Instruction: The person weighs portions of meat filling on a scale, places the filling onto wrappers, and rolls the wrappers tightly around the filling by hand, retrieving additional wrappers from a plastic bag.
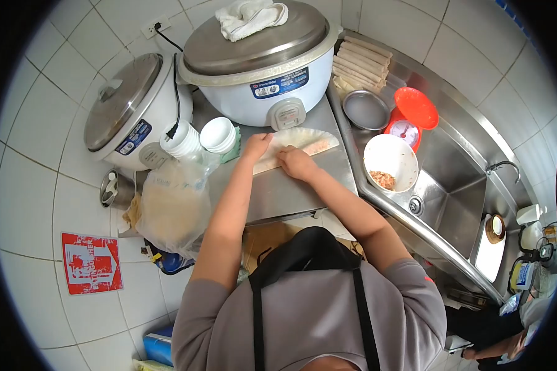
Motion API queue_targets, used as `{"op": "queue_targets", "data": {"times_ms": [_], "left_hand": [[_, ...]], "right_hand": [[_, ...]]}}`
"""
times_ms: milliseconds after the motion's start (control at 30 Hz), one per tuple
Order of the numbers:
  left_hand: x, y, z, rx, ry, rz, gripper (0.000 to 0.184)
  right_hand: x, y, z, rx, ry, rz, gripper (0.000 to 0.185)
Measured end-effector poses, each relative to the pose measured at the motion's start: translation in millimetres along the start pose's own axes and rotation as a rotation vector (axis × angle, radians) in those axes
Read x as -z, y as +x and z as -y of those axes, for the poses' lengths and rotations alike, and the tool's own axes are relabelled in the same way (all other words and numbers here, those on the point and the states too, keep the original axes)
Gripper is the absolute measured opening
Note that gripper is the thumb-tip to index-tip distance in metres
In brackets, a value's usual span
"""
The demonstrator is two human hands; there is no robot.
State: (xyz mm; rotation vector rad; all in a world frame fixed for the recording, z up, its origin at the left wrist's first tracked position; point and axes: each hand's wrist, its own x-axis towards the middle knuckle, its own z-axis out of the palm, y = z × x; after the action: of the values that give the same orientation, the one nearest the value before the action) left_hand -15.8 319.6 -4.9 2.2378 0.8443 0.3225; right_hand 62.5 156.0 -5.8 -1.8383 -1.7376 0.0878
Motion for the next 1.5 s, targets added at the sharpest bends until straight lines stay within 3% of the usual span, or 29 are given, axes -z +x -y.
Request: {"op": "queue_targets", "data": {"times_ms": [33, 133, 267, 433, 567, 600, 633, 700, 1000, 1200, 1333, 1433, 1500], "left_hand": [[-1, 0, 5, 0.015, -0.023, -0.006, 0.044], [-8, 8, 23, 0.086, -0.525, 0.213, 0.056], [-3, -3, 20, 0.091, -0.595, 0.257, 0.068], [3, -12, 6, 0.117, -0.542, 0.286, 0.08], [-2, -13, 4, 0.103, -0.536, 0.283, 0.08], [-2, -14, 3, 0.109, -0.529, 0.288, 0.08], [-3, -15, 4, 0.117, -0.519, 0.297, 0.08], [-6, -14, 5, 0.035, -0.428, 0.279, 0.074], [-20, -27, -6, -0.088, -0.142, 0.075, 0.064], [-34, -38, -4, -0.267, 0.131, -0.071, 0.049], [-29, -52, -22, -0.29, 0.292, -0.109, 0.04], [-34, -73, -53, -0.499, 0.409, -0.431, 0.031], [-46, -79, -52, -0.47, 0.207, -0.155, 0.031]], "right_hand": [[4, -3, 1, 0.003, -0.02, 0.019, 0.015], [7, 1, 5, -0.025, -0.09, 0.099, 0.017], [-8, 15, 14, 0.013, -0.034, 0.101, 0.022], [-10, 25, 23, -0.047, -0.054, 0.347, 0.024], [-27, 22, 24, 0.06, 0.035, 0.309, 0.024], [-25, 21, 14, 0.035, 0.166, 0.323, 0.025], [-12, 19, 11, -0.007, 0.107, 0.327, 0.026], [20, 19, 0, -0.088, -0.022, 0.329, 0.027], [45, 5, -34, -0.282, -0.023, 0.422, 0.031], [62, 0, -38, -0.175, -0.169, 0.42, 0.033], [60, -8, -40, -0.183, -0.101, 0.466, 0.034], [64, -4, -48, -0.141, -0.065, 0.463, 0.035], [60, -13, -51, -0.112, -0.047, 0.395, 0.036]]}}
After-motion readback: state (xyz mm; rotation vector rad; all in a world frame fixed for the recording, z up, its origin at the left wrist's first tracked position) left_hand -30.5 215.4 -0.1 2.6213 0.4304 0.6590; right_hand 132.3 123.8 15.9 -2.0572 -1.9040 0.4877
